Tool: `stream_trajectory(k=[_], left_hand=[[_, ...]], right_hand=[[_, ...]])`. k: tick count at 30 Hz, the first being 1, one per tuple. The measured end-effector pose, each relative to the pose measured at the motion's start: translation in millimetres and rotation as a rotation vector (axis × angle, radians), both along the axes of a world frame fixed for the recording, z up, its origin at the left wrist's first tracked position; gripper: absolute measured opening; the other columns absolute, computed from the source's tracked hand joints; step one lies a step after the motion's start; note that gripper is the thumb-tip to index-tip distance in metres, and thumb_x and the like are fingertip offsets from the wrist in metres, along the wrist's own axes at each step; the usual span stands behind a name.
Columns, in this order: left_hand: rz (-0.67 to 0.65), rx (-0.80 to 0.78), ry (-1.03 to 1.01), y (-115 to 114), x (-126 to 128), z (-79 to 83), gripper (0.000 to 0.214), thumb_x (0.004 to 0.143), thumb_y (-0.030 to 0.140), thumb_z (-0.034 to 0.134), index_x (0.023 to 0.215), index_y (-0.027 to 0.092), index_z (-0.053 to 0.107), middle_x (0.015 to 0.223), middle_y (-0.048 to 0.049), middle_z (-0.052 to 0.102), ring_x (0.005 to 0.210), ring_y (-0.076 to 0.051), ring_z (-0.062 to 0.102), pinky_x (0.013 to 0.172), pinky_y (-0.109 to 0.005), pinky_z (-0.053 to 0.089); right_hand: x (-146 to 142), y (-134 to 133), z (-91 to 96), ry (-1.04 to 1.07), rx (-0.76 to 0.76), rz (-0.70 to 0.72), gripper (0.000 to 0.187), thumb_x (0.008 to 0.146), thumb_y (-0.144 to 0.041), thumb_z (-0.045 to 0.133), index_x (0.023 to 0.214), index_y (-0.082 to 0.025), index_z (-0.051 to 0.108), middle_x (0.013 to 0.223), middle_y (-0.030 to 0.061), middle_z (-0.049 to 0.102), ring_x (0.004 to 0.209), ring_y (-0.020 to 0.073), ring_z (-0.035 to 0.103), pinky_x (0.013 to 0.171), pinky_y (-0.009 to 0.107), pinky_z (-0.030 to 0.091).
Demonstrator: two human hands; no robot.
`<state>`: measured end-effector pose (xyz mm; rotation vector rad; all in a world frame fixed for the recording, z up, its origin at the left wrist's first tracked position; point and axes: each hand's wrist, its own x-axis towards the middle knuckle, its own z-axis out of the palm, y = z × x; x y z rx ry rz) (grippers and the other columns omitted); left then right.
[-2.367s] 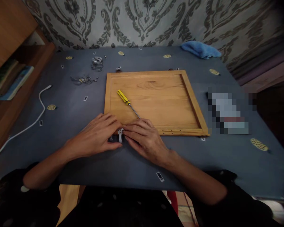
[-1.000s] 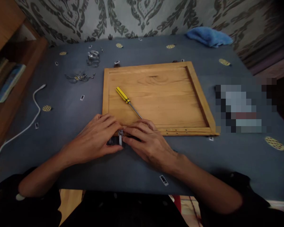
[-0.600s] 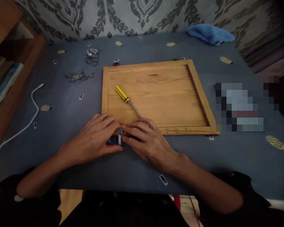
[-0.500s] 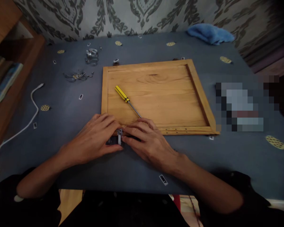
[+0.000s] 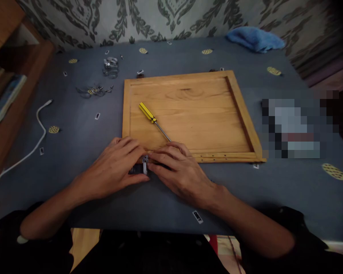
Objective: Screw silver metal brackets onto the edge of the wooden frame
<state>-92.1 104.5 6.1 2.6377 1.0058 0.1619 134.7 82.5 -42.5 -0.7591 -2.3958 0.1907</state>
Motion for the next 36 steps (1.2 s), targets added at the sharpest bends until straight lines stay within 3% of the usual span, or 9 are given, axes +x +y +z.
stream_trajectory(k=[23, 30, 36], left_hand=[[-0.008, -0.042, -0.01, 0, 0, 1.1, 0.035, 0.091, 0.043, 0.073, 0.108, 0.016, 0.059, 0.103, -0.0051, 0.063, 0.099, -0.026, 0.057, 0.08, -0.038, 0.039], [0.01, -0.163, -0.038, 1, -3, 7.0, 0.043, 0.088, 0.044, 0.077, 0.112, 0.015, 0.056, 0.107, -0.0059, 0.058, 0.1, -0.024, 0.055, 0.086, -0.038, 0.042], [0.017, -0.185, -0.034, 3, -6, 8.6, 0.042, 0.087, 0.043, 0.078, 0.113, 0.015, 0.058, 0.113, -0.0076, 0.059, 0.103, -0.026, 0.055, 0.087, -0.039, 0.045]], right_hand=[[1, -1, 1.3, -0.035, -0.004, -0.004, 0.018, 0.104, -0.025, 0.054, 0.105, -0.021, 0.072, 0.11, 0.0018, 0.077, 0.105, 0.02, 0.062, 0.108, 0.044, 0.038], [0, 0, 3.1, -0.047, -0.01, -0.002, 0.013, 0.099, -0.021, 0.062, 0.106, -0.021, 0.073, 0.109, 0.0013, 0.077, 0.104, 0.0204, 0.06, 0.107, 0.045, 0.038], [0, 0, 2.2, -0.035, 0.003, -0.006, 0.017, 0.103, -0.023, 0.056, 0.105, -0.021, 0.072, 0.106, 0.0008, 0.077, 0.102, 0.02, 0.06, 0.108, 0.044, 0.037]])
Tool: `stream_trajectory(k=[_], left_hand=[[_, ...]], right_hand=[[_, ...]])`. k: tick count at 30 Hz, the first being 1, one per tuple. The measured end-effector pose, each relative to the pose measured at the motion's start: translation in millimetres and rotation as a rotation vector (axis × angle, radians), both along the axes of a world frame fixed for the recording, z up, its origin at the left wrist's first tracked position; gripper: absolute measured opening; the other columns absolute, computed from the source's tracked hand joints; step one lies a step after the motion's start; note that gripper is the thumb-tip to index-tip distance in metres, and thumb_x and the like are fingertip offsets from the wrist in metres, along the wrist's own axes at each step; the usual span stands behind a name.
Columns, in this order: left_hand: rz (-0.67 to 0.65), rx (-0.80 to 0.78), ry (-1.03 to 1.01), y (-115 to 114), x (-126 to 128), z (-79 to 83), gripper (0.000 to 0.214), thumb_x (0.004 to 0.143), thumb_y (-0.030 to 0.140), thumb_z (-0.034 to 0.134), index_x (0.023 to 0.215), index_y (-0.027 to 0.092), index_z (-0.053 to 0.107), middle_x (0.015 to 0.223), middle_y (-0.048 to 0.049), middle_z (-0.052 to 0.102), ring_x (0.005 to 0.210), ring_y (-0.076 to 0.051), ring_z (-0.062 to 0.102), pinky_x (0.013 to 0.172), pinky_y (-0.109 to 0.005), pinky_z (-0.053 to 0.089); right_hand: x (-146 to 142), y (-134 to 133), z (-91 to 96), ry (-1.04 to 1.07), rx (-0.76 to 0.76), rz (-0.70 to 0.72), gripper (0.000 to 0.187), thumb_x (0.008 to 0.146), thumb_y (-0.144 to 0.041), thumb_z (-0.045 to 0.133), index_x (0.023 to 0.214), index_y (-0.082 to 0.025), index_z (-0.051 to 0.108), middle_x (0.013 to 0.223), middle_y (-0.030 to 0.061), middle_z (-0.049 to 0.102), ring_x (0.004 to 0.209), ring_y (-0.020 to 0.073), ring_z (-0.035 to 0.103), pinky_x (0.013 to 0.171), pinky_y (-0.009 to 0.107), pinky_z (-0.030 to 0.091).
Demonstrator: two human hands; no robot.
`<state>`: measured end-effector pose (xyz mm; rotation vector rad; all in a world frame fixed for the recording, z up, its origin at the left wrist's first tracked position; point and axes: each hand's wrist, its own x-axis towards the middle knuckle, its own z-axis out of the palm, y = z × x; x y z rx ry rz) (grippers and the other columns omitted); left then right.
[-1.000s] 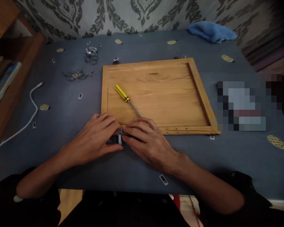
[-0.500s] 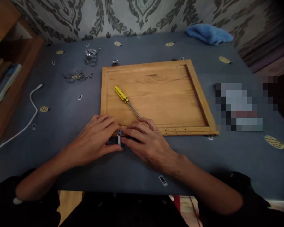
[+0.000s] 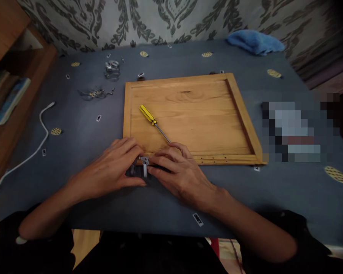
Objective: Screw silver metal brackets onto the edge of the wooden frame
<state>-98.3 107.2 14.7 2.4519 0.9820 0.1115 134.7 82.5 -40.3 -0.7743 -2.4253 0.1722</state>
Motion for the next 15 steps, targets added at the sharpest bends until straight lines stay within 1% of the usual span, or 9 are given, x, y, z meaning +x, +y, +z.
stream_trajectory(k=[4, 9, 15], left_hand=[[-0.012, 0.044, 0.019, -0.9, 0.0, -3.3, 0.041, 0.088, 0.044, 0.076, 0.112, 0.016, 0.059, 0.114, -0.0082, 0.06, 0.104, -0.027, 0.056, 0.088, -0.041, 0.045], [-0.005, 0.067, 0.039, -0.7, 2.3, -4.7, 0.039, 0.09, 0.046, 0.074, 0.11, 0.017, 0.06, 0.111, -0.0075, 0.062, 0.102, -0.026, 0.056, 0.086, -0.041, 0.046], [0.018, 0.102, 0.06, -1.9, 3.8, -7.9, 0.039, 0.089, 0.046, 0.074, 0.11, 0.016, 0.06, 0.112, -0.0083, 0.062, 0.101, -0.027, 0.056, 0.085, -0.042, 0.046]], right_hand=[[0.2, 0.3, -0.7, -0.007, 0.014, -0.004, 0.019, 0.104, -0.024, 0.053, 0.106, -0.023, 0.072, 0.106, 0.0, 0.077, 0.103, 0.0195, 0.06, 0.109, 0.043, 0.037], [-0.1, 1.1, -1.0, -0.01, 0.036, -0.01, 0.021, 0.105, -0.025, 0.052, 0.102, -0.022, 0.072, 0.105, -0.0009, 0.078, 0.101, 0.0196, 0.061, 0.109, 0.043, 0.036], [-0.8, 0.0, -0.3, -0.018, 0.018, -0.014, 0.014, 0.102, -0.025, 0.059, 0.102, -0.023, 0.073, 0.105, -0.0005, 0.077, 0.102, 0.0194, 0.06, 0.108, 0.044, 0.037]])
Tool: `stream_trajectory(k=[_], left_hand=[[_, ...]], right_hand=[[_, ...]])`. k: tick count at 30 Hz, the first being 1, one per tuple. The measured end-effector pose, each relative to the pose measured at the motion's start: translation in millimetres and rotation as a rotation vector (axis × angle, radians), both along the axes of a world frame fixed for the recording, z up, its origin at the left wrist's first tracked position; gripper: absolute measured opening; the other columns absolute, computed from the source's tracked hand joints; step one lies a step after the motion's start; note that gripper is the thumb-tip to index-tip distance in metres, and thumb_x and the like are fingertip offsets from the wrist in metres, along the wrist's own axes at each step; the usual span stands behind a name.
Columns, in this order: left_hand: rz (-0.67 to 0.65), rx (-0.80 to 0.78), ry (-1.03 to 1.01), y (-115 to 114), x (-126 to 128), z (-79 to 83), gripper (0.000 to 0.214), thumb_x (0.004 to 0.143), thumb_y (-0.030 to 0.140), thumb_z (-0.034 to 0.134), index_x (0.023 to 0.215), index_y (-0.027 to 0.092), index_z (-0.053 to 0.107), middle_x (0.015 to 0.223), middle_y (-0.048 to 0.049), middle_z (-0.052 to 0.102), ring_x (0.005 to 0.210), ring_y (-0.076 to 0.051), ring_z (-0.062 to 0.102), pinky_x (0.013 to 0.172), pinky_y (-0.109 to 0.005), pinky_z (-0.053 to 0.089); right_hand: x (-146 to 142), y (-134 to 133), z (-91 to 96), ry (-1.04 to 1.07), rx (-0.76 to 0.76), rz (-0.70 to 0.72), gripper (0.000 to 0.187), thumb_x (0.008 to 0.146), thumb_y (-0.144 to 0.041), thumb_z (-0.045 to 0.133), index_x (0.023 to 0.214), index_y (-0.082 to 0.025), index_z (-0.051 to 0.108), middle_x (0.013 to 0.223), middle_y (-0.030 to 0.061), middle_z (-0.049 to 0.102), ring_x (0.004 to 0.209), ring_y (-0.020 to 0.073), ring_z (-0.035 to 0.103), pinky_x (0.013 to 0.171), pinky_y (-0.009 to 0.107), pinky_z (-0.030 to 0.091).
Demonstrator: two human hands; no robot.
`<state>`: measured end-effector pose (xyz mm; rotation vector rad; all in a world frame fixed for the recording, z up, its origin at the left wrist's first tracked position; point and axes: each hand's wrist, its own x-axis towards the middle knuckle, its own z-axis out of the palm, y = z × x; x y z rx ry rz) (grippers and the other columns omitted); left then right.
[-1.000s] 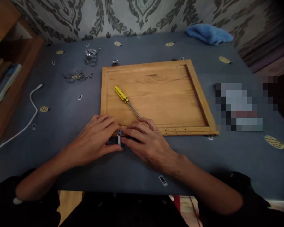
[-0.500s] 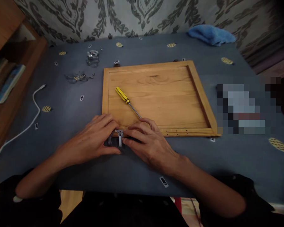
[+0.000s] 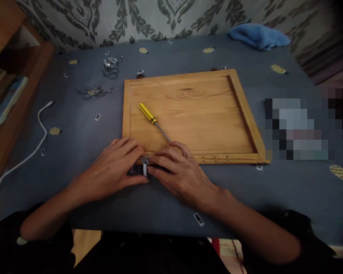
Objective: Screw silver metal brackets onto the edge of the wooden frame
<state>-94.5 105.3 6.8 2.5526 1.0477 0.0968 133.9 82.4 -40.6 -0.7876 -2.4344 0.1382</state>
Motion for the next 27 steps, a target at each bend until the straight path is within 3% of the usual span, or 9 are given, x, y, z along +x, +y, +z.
stream_trajectory(k=[27], left_hand=[[-0.005, 0.013, -0.028, -1.0, 1.4, 0.2, 0.031, 0.093, 0.044, 0.07, 0.107, 0.019, 0.058, 0.108, -0.0059, 0.064, 0.099, -0.025, 0.058, 0.082, -0.039, 0.043]], right_hand=[[0.3, -1.1, -0.6, 0.005, -0.018, -0.002, 0.013, 0.101, -0.024, 0.06, 0.104, -0.022, 0.073, 0.107, -0.0006, 0.077, 0.104, 0.0196, 0.06, 0.109, 0.043, 0.037]])
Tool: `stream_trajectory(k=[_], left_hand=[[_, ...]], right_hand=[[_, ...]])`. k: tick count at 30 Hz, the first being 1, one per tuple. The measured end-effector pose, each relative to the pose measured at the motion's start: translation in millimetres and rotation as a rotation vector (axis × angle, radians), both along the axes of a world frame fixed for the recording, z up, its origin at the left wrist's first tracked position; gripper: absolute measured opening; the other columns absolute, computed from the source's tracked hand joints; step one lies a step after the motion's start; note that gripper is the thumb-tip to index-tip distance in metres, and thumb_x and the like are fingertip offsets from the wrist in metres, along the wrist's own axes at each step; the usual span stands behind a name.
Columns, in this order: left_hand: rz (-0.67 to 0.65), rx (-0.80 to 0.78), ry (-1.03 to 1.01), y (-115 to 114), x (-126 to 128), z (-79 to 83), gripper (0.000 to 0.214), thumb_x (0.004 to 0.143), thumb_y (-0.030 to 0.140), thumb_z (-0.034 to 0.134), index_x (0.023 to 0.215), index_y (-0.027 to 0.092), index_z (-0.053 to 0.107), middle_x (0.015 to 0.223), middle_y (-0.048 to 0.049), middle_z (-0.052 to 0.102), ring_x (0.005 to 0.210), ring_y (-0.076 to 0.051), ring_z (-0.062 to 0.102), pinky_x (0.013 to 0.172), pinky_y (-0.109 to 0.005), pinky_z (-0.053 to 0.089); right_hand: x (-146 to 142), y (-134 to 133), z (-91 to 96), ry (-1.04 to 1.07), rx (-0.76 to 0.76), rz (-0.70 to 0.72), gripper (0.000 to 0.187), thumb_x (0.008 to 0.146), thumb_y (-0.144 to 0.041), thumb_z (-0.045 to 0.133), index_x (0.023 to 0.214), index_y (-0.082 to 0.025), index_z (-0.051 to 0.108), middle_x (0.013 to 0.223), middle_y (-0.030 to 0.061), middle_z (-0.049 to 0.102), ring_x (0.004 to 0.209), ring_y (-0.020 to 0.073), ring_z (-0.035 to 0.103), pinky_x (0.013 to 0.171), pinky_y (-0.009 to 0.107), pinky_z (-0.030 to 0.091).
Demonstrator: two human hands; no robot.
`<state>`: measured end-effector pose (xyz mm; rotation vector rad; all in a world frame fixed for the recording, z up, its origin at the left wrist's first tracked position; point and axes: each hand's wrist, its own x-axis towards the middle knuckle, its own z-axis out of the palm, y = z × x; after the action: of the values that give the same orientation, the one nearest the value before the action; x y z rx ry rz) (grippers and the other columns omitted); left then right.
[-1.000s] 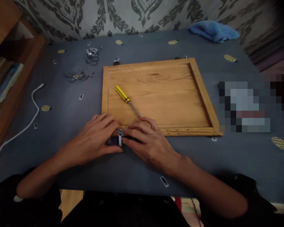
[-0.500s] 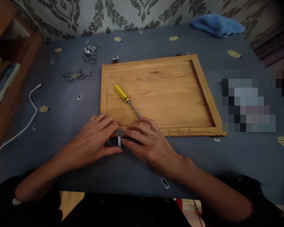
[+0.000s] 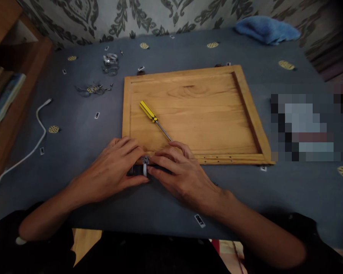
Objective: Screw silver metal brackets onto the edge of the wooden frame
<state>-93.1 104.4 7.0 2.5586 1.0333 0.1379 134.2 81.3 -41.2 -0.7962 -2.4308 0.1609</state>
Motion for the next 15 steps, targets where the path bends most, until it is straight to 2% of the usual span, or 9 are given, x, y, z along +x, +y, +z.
stream_trajectory(k=[7, 15], left_hand=[[0.002, 0.005, -0.016, -0.8, -0.3, -0.2, 0.03, 0.092, 0.042, 0.071, 0.106, 0.019, 0.058, 0.108, -0.0059, 0.065, 0.099, -0.025, 0.059, 0.082, -0.039, 0.042], [0.022, -0.033, -0.009, 0.0, 0.1, 1.5, 0.031, 0.094, 0.046, 0.068, 0.107, 0.019, 0.058, 0.111, -0.0074, 0.066, 0.101, -0.026, 0.061, 0.083, -0.041, 0.045]], right_hand=[[-0.7, 0.0, -0.4, 0.007, 0.006, -0.006, 0.017, 0.103, -0.025, 0.056, 0.102, -0.022, 0.073, 0.106, -0.0014, 0.077, 0.104, 0.02, 0.061, 0.11, 0.043, 0.036], [-1.2, -0.3, 1.0, -0.002, -0.033, -0.008, 0.013, 0.101, -0.024, 0.06, 0.099, -0.023, 0.073, 0.105, -0.0014, 0.077, 0.103, 0.0191, 0.062, 0.108, 0.043, 0.039]])
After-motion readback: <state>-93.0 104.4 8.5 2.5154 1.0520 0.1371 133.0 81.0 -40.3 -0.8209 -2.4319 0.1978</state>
